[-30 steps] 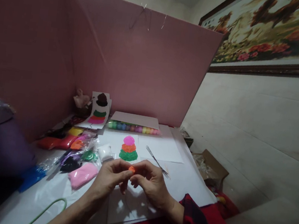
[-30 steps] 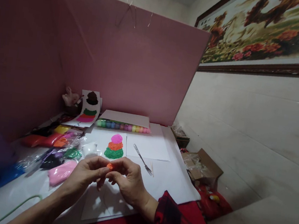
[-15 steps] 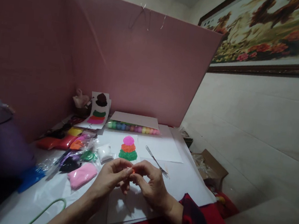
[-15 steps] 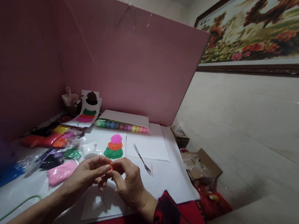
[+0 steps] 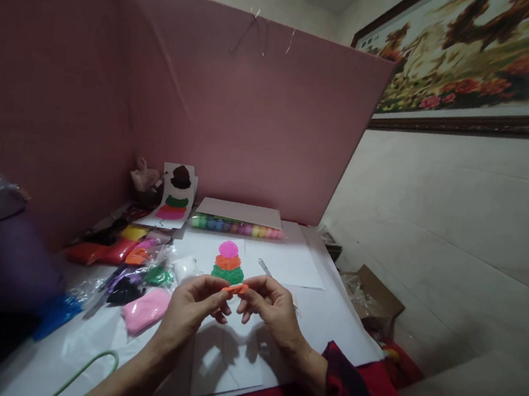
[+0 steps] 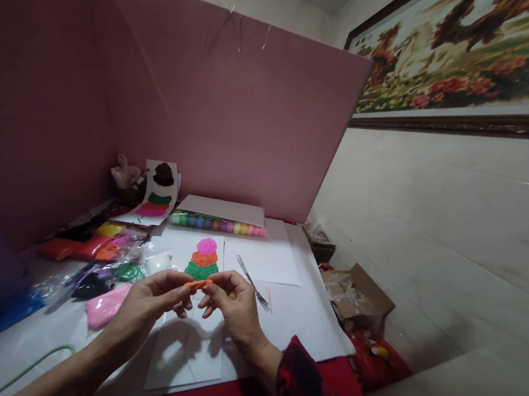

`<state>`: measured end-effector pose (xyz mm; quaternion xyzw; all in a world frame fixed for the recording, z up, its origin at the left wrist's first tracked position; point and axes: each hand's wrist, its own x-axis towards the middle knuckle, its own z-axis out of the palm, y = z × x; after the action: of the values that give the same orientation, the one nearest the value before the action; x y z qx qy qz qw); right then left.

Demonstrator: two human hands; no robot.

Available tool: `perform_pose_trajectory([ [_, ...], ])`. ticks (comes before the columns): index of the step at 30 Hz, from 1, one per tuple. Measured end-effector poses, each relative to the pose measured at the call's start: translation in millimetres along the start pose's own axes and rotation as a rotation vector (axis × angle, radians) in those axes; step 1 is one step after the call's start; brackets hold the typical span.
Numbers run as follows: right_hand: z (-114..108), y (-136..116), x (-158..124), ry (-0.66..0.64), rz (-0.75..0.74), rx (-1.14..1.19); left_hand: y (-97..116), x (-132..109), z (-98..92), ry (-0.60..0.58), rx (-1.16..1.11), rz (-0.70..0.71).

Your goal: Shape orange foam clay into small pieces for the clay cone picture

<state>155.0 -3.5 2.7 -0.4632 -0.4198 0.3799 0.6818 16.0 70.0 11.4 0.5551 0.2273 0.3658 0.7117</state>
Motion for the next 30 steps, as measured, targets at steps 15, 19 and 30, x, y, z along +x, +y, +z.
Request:
perform_pose_trajectory([
  [15,2,3,-8,-0.084,-0.076,-0.062,-2,0,1.0,-0.094,0.046,-0.058],
  [19,4,1,-11,-0.086,-0.086,-0.121,-1,-1,2.1,-0.159,0.084,-0.058],
  [30,0,-2,-14,-0.106,-0.298,-0.495,2,-3,4.8,-0.085,0.083,-0.083],
])
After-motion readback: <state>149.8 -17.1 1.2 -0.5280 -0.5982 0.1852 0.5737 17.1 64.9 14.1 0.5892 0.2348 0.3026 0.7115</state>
